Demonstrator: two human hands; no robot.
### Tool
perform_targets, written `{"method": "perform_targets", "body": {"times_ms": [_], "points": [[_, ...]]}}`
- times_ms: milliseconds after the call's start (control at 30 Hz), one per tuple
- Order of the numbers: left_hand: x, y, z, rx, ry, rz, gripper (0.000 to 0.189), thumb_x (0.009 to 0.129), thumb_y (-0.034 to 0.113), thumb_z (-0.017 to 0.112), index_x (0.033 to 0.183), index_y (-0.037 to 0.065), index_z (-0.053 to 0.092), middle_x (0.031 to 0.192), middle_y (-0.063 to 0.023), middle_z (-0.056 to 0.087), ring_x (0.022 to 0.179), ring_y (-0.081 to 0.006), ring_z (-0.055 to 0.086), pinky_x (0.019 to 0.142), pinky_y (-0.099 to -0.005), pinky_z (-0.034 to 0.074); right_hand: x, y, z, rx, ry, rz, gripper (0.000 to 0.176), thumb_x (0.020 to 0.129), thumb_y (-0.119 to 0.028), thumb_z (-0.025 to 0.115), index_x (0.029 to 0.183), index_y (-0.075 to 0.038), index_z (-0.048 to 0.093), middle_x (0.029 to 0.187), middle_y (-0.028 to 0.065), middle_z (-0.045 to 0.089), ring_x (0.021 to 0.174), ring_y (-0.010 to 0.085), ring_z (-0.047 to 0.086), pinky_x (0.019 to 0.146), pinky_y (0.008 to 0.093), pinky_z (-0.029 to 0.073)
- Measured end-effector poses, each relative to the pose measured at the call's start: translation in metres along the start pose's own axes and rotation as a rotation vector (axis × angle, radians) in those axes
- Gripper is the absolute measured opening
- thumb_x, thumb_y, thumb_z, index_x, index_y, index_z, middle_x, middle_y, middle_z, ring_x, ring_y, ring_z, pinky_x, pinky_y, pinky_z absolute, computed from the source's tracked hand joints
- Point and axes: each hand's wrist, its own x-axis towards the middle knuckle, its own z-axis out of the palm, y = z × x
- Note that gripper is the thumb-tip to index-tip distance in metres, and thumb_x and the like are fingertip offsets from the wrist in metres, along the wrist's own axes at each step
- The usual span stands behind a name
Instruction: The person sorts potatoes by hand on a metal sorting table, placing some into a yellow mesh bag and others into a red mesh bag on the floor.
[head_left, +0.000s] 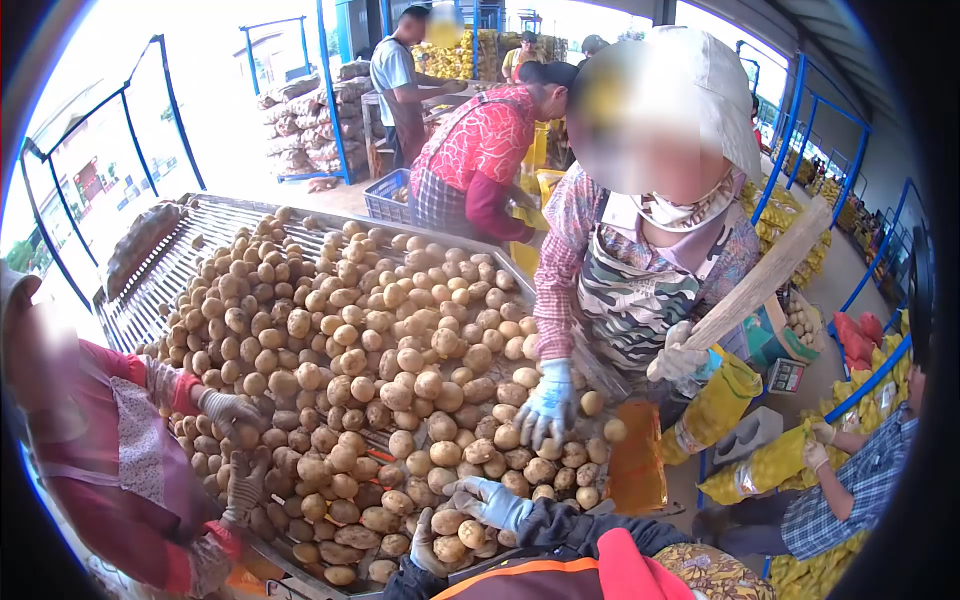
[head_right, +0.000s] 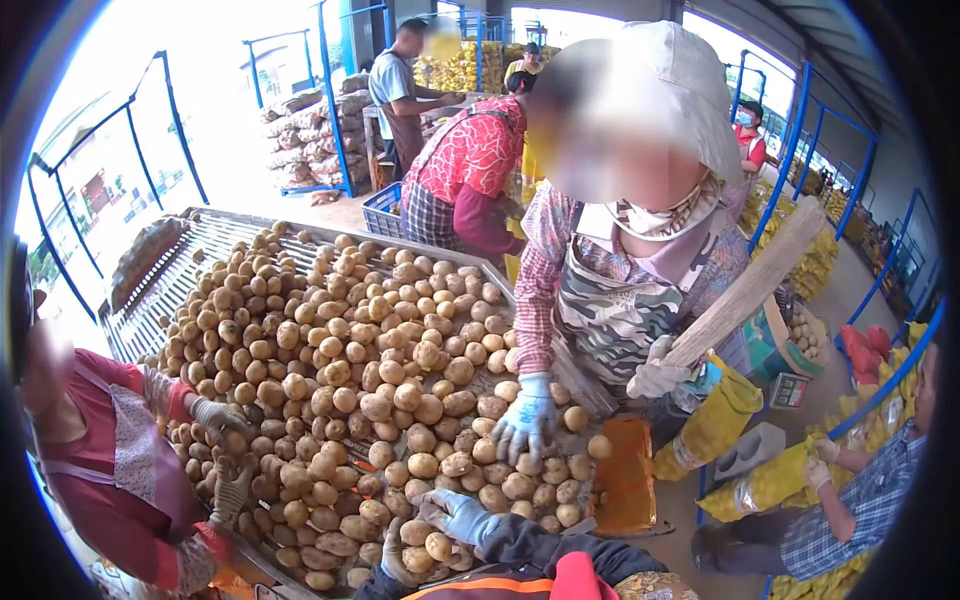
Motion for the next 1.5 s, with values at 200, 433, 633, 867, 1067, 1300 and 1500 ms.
{"method": "perform_targets", "body": {"times_ms": [200, 433, 633, 867, 1067, 1300, 1500], "points": [[0.004, -0.008, -0.011, 0.339, 0.307, 0.194, 0.081, 0.082, 0.075, 0.048, 0.135, 0.014, 0.050, 0.134, -0.0131, 0.055, 0.119, -0.0378, 0.055, 0.096, -0.0629, 0.046, -0.006, 0.005, 0.005, -0.187, 0.050, -0.222, 0.038, 0.097, -0.028, 0.059, 0.125, -0.003, 0.055, 0.115, 0.0189, 0.063, 0.111, 0.0318, 0.061, 0.096, 0.0379, 0.047], [0.011, -0.015, 0.000, 0.173, 0.309, 0.210, 0.079, 0.085, 0.073, 0.046, 0.136, 0.013, 0.050, 0.135, -0.0133, 0.055, 0.120, -0.0367, 0.055, 0.099, -0.0563, 0.046, -0.019, 0.009, 0.001, -0.470, 0.041, -0.344, 0.048, 0.098, -0.040, 0.052, 0.128, -0.003, 0.052, 0.131, 0.0218, 0.053, 0.124, 0.0375, 0.050, 0.105, 0.0433, 0.039], [0.016, -0.024, 0.007, 0.327, 0.308, 0.176, 0.079, 0.085, 0.071, 0.047, 0.139, 0.013, 0.047, 0.138, -0.0136, 0.051, 0.124, -0.0372, 0.051, 0.104, -0.0568, 0.042, -0.026, 0.017, -0.006, -0.513, -0.002, -0.272, 0.055, 0.098, -0.044, 0.050, 0.136, -0.004, 0.048, 0.141, 0.0224, 0.047, 0.134, 0.0375, 0.042, 0.112, 0.0428, 0.033], [0.022, -0.014, -0.013, -0.115, 0.230, 0.078, 0.082, 0.083, 0.072, 0.051, 0.142, 0.015, 0.044, 0.144, -0.0144, 0.045, 0.130, -0.0400, 0.045, 0.106, -0.0630, 0.036, -0.027, 0.018, -0.012, -0.388, -0.020, -0.233, 0.056, 0.097, -0.038, 0.056, 0.140, -0.004, 0.045, 0.141, 0.0206, 0.047, 0.133, 0.0364, 0.043, 0.111, 0.0417, 0.033], [0.022, -0.016, -0.006, -0.130, 0.188, 0.063, 0.085, 0.082, 0.075, 0.050, 0.143, 0.017, 0.043, 0.145, -0.0172, 0.044, 0.129, -0.0442, 0.044, 0.101, -0.0699, 0.036, -0.028, 0.022, -0.013, -0.400, -0.029, -0.246, 0.051, 0.100, -0.035, 0.052, 0.140, -0.005, 0.046, 0.142, 0.0200, 0.047, 0.136, 0.0352, 0.040, 0.112, 0.0440, 0.032], [0.020, -0.025, 0.010, 0.110, 0.214, 0.111, 0.087, 0.082, 0.076, 0.046, 0.144, 0.016, 0.041, 0.146, -0.0146, 0.043, 0.130, -0.0420, 0.043, 0.103, -0.0670, 0.036, -0.030, 0.015, -0.017, -0.336, -0.059, -0.234, 0.051, 0.100, -0.032, 0.052, 0.141, -0.004, 0.044, 0.141, 0.0209, 0.047, 0.132, 0.0360, 0.044, 0.110, 0.0438, 0.036], [0.024, -0.030, 0.009, -0.267, 0.093, 0.032, 0.087, 0.081, 0.076, 0.048, 0.145, 0.017, 0.041, 0.147, -0.0142, 0.042, 0.132, -0.0417, 0.042, 0.103, -0.0684, 0.035, -0.036, 0.016, -0.019, -0.369, -0.038, -0.229, 0.052, 0.099, -0.034, 0.052, 0.141, -0.004, 0.044, 0.140, 0.0207, 0.048, 0.131, 0.0360, 0.046, 0.109, 0.0426, 0.036]]}}
